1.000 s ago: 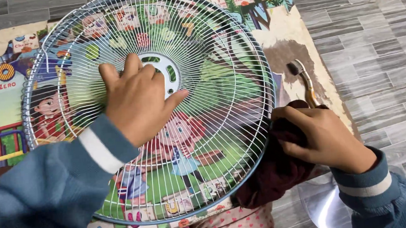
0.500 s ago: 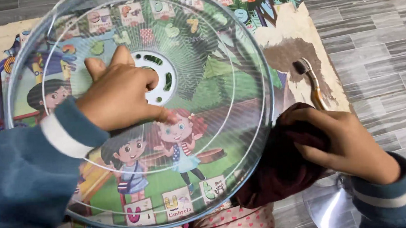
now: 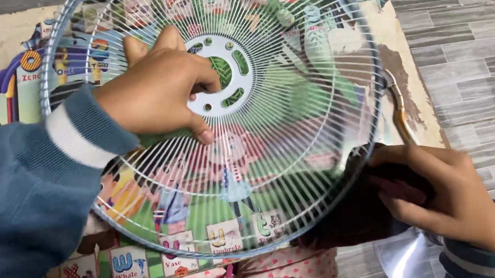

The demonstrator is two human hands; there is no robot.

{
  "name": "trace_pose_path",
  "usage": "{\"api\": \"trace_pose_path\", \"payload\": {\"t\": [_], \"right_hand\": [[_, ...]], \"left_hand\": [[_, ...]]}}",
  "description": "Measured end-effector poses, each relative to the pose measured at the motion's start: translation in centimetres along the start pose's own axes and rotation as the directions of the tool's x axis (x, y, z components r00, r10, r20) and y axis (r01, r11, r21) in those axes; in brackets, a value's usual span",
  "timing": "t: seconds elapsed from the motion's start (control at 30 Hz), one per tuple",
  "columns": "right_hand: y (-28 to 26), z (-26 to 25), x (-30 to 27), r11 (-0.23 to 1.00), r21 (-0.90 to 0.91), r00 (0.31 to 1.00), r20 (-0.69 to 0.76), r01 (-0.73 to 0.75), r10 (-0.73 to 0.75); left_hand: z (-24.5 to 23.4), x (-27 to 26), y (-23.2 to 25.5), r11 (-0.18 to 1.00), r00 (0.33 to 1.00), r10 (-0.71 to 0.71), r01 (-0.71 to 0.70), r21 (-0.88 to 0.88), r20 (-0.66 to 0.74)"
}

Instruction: Cleaning a metal fan guard using a cloth to wipe away dust

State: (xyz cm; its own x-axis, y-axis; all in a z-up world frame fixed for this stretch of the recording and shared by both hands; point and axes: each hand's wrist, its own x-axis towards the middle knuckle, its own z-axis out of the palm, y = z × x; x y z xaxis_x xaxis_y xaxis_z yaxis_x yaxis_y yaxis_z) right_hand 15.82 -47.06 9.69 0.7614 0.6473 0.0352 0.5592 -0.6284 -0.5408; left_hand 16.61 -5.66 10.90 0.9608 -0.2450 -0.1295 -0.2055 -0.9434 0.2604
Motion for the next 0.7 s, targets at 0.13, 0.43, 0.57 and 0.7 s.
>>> {"api": "trace_pose_path", "payload": {"t": [0.13,0.43,0.57,0.7], "right_hand": [[-0.9,0.1,0.8,1.000,0.018,1.000,0.000,0.010,-0.010],[-1.2,1.4,2.0,0.998,0.044,0.999,-0.018,-0.036,0.036],[-4.3,2.2,4.3,0.979,0.199,0.999,0.006,0.040,-0.042],[-9.6,2.7,8.4,0.942,0.126,0.950,-0.011,0.311,-0.312]], "left_hand": [[1.3,1.1,-0.9,0.999,0.998,-0.048,0.048,-0.022,0.031],[2.5,0.8,-2.0,0.988,0.996,-0.068,0.075,-0.138,0.053],[3.0,0.8,-2.4,0.988,0.996,-0.070,0.076,-0.137,0.048],[3.5,0.6,-2.6,0.987,0.999,-0.040,0.043,-0.156,0.025]]}}
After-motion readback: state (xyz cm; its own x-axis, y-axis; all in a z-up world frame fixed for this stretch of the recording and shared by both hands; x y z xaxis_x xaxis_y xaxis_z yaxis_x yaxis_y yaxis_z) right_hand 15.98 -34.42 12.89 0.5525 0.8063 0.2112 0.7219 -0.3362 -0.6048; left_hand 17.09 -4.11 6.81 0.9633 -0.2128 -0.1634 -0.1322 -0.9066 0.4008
